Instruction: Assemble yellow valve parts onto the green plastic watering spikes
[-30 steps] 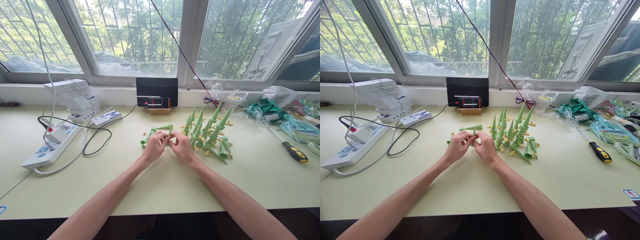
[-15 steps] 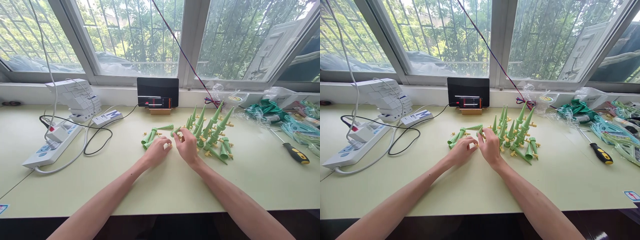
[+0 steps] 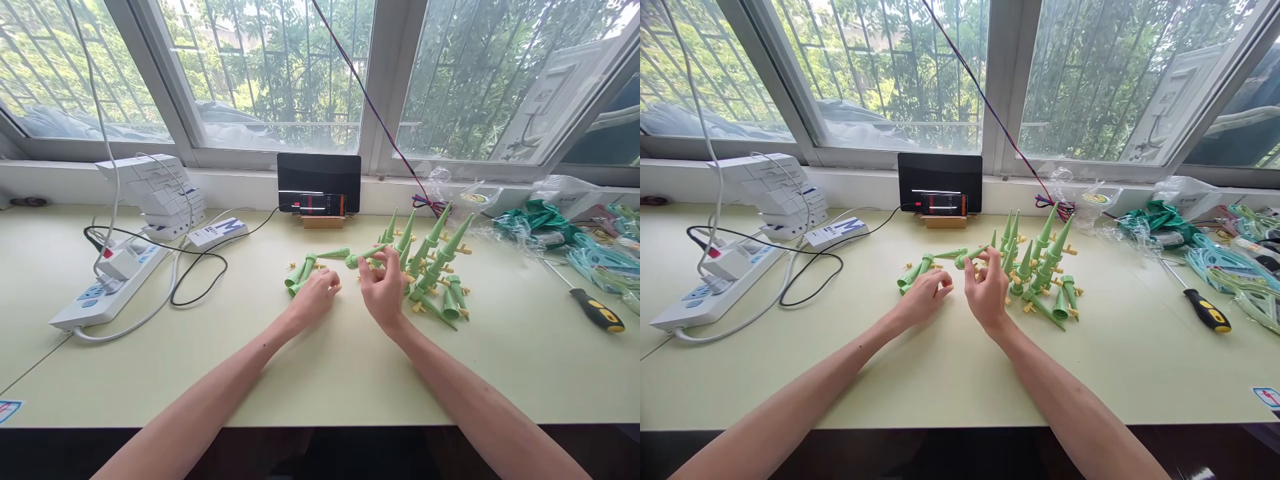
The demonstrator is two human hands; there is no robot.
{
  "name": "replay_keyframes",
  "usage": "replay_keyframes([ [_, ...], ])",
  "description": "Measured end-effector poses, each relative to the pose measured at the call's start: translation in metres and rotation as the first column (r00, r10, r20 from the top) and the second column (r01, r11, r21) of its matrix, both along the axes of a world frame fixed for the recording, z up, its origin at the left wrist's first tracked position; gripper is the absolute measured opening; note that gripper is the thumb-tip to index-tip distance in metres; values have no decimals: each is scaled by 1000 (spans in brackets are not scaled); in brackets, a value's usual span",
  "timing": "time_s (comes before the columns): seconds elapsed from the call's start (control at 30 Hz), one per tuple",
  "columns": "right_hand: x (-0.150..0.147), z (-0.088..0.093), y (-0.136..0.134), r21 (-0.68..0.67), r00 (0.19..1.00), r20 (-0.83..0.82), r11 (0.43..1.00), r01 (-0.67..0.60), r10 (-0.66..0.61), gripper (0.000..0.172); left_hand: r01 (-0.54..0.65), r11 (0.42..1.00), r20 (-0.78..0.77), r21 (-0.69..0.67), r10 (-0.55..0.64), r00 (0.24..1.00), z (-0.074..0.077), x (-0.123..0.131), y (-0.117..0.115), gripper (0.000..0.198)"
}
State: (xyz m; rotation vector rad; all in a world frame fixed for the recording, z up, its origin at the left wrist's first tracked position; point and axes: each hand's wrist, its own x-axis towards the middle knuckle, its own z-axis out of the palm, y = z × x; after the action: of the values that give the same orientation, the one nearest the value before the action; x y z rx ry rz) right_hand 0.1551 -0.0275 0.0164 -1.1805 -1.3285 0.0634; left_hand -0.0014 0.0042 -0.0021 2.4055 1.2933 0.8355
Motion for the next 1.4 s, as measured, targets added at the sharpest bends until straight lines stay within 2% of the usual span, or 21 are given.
replay_keyframes([
  [0.2, 1, -8, 4, -141, 987, 104, 984, -110, 125, 16, -136, 990, 114, -35, 139, 984, 13, -2, -1, 12],
  [0.3, 2, -12, 6, -232, 963, 186, 962, -148, 193, 11, -151, 987, 138, -51, 157, 978, 17, -1, -4, 11],
  [0.47, 2, -14, 7, -332, 918, 339, 939, -87, 205, 7, -156, 987, 165, -39, 160, 973, 17, 0, -6, 9],
  [0.6, 2, -13, 6, -365, 913, 369, 931, -29, 173, 4, -149, 988, 172, -40, 153, 973, 17, 0, -6, 9],
  [0.7, 2, -12, 5, -362, 913, 382, 932, 6, 143, 10, -149, 988, 168, -39, 153, 974, 15, 0, -5, 9],
  [0.83, 2, -12, 5, -349, 909, 408, 935, 67, 88, 18, -149, 988, 163, -42, 154, 975, 14, 0, -5, 7],
  [1.03, 1, -13, 4, -302, 916, 396, 951, 69, 59, 18, -133, 990, 113, -55, 138, 984, 10, 2, -6, 8],
  [1.13, 0, -10, 2, -193, 937, 348, 980, 45, 26, 18, -107, 993, 102, -53, 112, 988, 9, 3, -7, 13],
  [1.27, -3, -3, -6, 17, 964, 266, 1000, 10, -14, 17, -75, 996, 101, -51, 79, 992, 9, 4, -8, 18],
  [1.33, -7, -2, -12, 99, 972, 235, 994, -51, 26, 11, -66, 996, 108, -57, 72, 991, 9, 4, -9, 17],
  [1.4, -13, -4, -18, 128, 953, 269, 976, -177, 138, 7, -53, 997, 110, -61, 59, 992, 9, 3, -9, 13],
])
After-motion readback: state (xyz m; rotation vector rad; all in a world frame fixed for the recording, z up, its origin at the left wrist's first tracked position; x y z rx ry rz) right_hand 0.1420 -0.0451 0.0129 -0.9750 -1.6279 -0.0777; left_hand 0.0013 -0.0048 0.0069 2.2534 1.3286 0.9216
